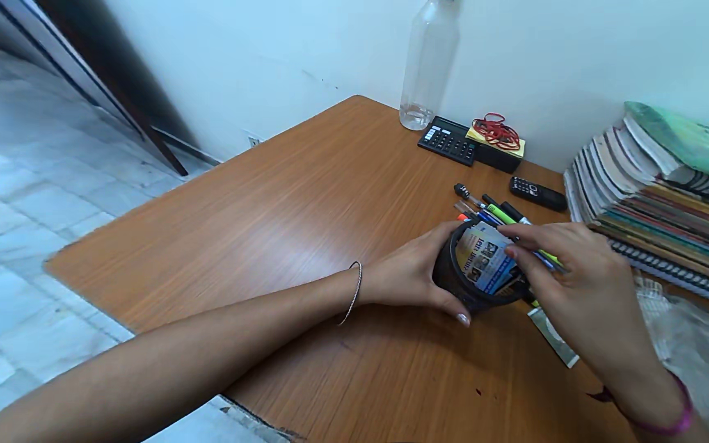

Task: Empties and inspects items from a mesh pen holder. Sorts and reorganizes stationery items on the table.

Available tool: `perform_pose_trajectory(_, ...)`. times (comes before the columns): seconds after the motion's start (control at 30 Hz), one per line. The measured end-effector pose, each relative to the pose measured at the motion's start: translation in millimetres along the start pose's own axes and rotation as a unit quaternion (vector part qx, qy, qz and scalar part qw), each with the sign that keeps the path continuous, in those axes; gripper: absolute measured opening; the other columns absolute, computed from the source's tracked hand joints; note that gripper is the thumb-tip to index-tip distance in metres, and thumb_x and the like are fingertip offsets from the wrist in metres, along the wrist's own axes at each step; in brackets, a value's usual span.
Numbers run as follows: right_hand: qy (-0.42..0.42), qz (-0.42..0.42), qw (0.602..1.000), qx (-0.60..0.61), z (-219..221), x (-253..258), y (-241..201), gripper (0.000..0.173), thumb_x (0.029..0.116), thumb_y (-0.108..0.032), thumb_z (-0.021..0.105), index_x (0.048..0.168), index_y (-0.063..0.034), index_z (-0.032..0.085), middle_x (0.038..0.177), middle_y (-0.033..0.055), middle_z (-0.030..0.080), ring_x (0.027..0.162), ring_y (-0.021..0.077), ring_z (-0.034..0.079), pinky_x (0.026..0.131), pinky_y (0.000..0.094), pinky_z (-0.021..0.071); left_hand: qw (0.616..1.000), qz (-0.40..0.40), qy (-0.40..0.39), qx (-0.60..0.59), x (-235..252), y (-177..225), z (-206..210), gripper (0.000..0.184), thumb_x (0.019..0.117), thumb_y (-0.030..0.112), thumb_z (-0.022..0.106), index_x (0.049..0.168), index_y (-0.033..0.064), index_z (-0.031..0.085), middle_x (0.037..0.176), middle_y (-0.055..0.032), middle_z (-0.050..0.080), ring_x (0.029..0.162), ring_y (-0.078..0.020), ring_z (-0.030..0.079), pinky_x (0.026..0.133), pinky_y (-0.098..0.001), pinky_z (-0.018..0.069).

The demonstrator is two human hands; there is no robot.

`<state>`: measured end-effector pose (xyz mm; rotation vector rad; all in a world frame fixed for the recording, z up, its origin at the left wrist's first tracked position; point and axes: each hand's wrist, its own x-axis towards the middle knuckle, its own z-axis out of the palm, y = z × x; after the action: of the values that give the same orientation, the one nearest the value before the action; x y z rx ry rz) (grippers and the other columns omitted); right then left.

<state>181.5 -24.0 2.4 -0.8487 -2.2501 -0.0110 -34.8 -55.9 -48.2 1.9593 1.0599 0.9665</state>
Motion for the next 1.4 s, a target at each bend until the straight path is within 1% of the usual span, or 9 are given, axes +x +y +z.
perform_pose_trajectory(0.5,0.0,-0.017,1.0,-0.021,-1.0,-0.8,1.5,0.024,0.0953,-0.017,0.059,0.107,-0.0093,0.078,0.092,0.0043,0.075,0.092,0.0246,0.068,0.083,0.0467,0.0478,1.0,0.001,0.004,0.02,0.0,0.4,0.7,0.102,0.0708,0.027,0.091,0.15,-0.0027,0.035,0.134,-0.017,0.059,0.122,-0.0161,0.059,0.102,-0.0322,0.0505)
perform_pose_trajectory(0.73,-0.007,-0.039,0.997,-0.059,-0.7,-1.6,0.4,0.026,0.0962,-0.017,0.056,0.106,-0.0077,0.077,0.092,0.0075,0.073,0.093,0.0299,0.068,0.079,0.0481,0.0492,1.0,-0.009,0.003,0.025,-0.3,2.3,0.1,0.101,0.0712,0.029,0.091,0.149,-0.0022,0.036,0.133,-0.0168,0.059,0.122,-0.0165,0.06,0.101,-0.0328,0.0507)
perform_pose_trajectory(0.83,-0.002,-0.042,0.996,-0.074,-3.0,-2.0,-1.4,0.027,0.0969,-0.021,0.055,0.099,-0.0076,0.078,0.098,0.0092,0.074,0.099,0.0316,0.067,0.078,0.0476,0.0497,0.999,-0.007,0.006,0.033,-0.5,3.2,0.0,0.099,0.0712,0.029,0.091,0.149,-0.0025,0.037,0.132,-0.0172,0.059,0.121,-0.0176,0.06,0.1,-0.034,0.0509)
perform_pose_trajectory(0.9,-0.001,-0.049,0.996,-0.077,-4.8,-1.5,-1.0,0.027,0.0972,-0.021,0.055,0.097,-0.0063,0.078,0.105,0.013,0.072,0.105,0.0356,0.066,0.081,0.0509,0.0505,0.999,0.001,0.008,0.038,-0.7,2.1,0.4,0.099,0.071,0.03,0.091,0.149,-0.0023,0.038,0.132,-0.0169,0.059,0.121,-0.0175,0.06,0.1,-0.0343,0.0512)
perform_pose_trajectory(0.97,-0.012,-0.052,0.996,-0.071,-5.0,-0.6,1.9,0.027,0.0959,-0.022,0.056,0.094,-0.0073,0.078,0.109,0.0129,0.071,0.106,0.0355,0.065,0.082,0.0509,0.0509,0.999,0.004,0.01,0.036,-0.7,0.7,0.9,0.1,0.0708,0.031,0.091,0.149,-0.0026,0.037,0.132,-0.0168,0.059,0.121,-0.0169,0.06,0.1,-0.0338,0.0507)
perform_pose_trajectory(1.07,-0.027,-0.035,0.998,-0.046,-6.3,0.6,5.6,0.025,0.0961,-0.024,0.057,0.098,-0.0108,0.079,0.113,0.0107,0.071,0.107,0.0321,0.065,0.081,0.048,0.0515,1.0,-0.002,0.008,0.026,-0.2,-0.2,0.5,0.099,0.0708,0.032,0.091,0.148,-0.0018,0.038,0.13,-0.0142,0.061,0.12,-0.0131,0.06,0.1,-0.0302,0.0507)
perform_pose_trajectory(1.2,-0.008,-0.013,0.999,-0.032,-4.1,1.0,3.8,0.023,0.0957,-0.021,0.06,0.103,-0.0105,0.079,0.099,0.0084,0.068,0.092,0.0258,0.063,0.074,0.0395,0.0508,0.999,0.013,0.014,0.036,0.0,-3.1,1.9,0.1,0.0697,0.033,0.09,0.148,-0.0012,0.038,0.133,-0.014,0.06,0.122,-0.0138,0.06,0.102,-0.0319,0.0508)
perform_pose_trajectory(1.3,0.002,-0.025,0.999,-0.03,-2.6,0.6,0.9,0.022,0.0952,-0.017,0.059,0.104,-0.009,0.078,0.091,0.0065,0.068,0.087,0.0245,0.063,0.073,0.038,0.0496,0.997,0.038,0.03,0.064,-0.8,-3.1,4.3,0.099,0.0687,0.036,0.09,0.146,-0.0029,0.042,0.132,-0.0165,0.06,0.121,-0.0183,0.061,0.1,-0.0357,0.0519)
perform_pose_trajectory(1.4,0.007,-0.043,0.997,-0.056,-5.3,0.0,-2.2,0.025,0.0951,-0.016,0.057,0.106,-0.0105,0.079,0.088,0.0052,0.069,0.084,0.0248,0.062,0.07,0.038,0.0478,0.994,0.03,0.039,0.095,-2.1,3.1,5.5,0.097,0.0699,0.037,0.088,0.146,-0.0023,0.043,0.132,-0.017,0.06,0.12,-0.0208,0.061,0.098,-0.0386,0.0528)
